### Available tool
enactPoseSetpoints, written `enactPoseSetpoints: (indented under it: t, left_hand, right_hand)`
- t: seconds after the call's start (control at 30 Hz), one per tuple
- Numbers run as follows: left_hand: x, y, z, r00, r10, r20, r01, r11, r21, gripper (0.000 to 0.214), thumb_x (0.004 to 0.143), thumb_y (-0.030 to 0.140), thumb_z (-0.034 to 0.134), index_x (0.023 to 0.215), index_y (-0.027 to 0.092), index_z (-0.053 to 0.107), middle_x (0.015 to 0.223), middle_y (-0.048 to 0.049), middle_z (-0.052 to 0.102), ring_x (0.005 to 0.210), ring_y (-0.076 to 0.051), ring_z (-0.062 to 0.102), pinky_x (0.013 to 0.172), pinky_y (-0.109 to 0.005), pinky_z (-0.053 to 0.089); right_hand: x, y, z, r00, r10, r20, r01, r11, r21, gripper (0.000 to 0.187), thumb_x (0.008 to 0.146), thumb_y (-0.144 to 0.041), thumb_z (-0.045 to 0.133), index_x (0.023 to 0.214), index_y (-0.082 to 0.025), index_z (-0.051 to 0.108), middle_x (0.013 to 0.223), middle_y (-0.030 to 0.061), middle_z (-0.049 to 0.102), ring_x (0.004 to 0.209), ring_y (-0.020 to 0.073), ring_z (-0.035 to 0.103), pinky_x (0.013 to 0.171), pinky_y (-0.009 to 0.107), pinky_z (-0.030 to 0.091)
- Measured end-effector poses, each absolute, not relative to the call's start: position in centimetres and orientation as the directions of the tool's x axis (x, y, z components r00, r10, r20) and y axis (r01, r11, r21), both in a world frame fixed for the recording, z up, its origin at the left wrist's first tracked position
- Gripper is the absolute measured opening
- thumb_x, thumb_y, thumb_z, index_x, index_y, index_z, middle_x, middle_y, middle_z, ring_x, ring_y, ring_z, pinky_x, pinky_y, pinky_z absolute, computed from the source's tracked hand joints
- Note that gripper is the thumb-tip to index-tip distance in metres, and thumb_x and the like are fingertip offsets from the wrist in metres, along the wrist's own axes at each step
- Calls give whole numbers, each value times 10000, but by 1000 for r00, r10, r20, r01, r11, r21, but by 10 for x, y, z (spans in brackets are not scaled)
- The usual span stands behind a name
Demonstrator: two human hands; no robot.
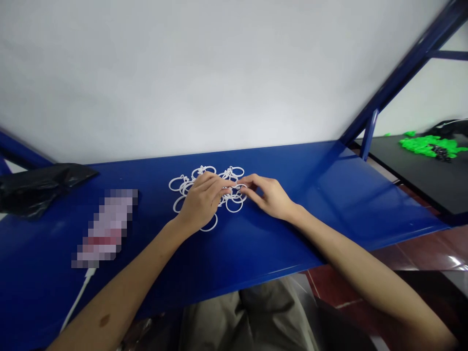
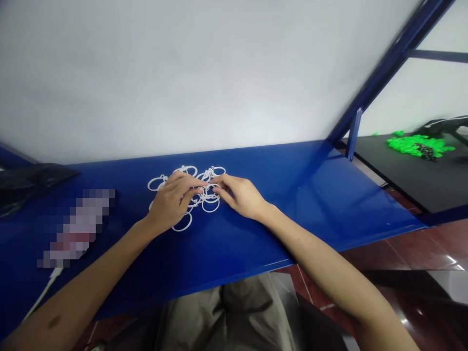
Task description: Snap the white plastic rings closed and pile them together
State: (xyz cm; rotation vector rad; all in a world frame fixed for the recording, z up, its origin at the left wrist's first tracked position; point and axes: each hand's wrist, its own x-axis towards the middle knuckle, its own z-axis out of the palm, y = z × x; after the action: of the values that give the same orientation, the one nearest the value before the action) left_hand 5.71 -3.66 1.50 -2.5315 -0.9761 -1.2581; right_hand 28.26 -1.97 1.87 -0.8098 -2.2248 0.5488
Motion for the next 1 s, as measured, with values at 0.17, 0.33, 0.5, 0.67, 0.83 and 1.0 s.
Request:
enactPoseSetpoints:
  t: [0.17,0.33,0.5,0.67,0.83,1.0]
  left_hand:
    - [59,-38,16,422,463,780,611,-780,133,122,980,153,576,1056,232,632,879,8,720,863,-183,575,816,-336,500]
    - [61,-42,15,367,486,793,623,-761,178,121,967,128,590,1017,230,632,831,17,718,852,-182,590,782,-336,498]
    - [62,-44,10,379,477,793,622,-766,164,135,970,112,570,943,234,622,813,25,713,845,-186,587,782,-349,480]
    - [59,-38,7,412,570,711,689,-706,167,19,967,222,611,954,218,623,860,-2,704,893,-211,581,807,-371,472]
    - [55,-38,7,463,681,567,744,-647,170,98,947,276,619,990,193,649,1027,-56,695,1032,-258,562,910,-436,472]
    - [52,-41,6,493,732,469,755,-628,187,267,851,125,575,1086,197,680,1123,-70,673,1111,-285,526,987,-499,446]
  right_hand:
    - [279,-24,19,-574,677,460,322,703,-634,165,1022,-333,524,1038,-194,613,844,14,698,694,119,626,633,240,475]
    - [278,-30,23,-615,635,467,256,721,-644,162,1023,-310,528,929,-197,597,869,23,708,729,119,646,656,231,491]
    - [282,-32,21,-692,531,489,248,811,-530,199,1051,-290,467,993,-190,629,948,65,719,844,150,677,758,271,526]
    - [285,-20,22,-670,558,490,326,814,-480,214,1051,-284,463,1037,-191,655,955,59,723,849,156,678,771,285,531]
    - [314,13,22,-408,708,576,587,687,-429,187,1000,-253,548,1018,-194,724,1002,78,715,893,191,667,822,324,525]
    - [359,41,13,-148,927,345,932,248,-265,237,953,-205,576,1123,-175,738,1044,124,719,947,272,643,851,393,504]
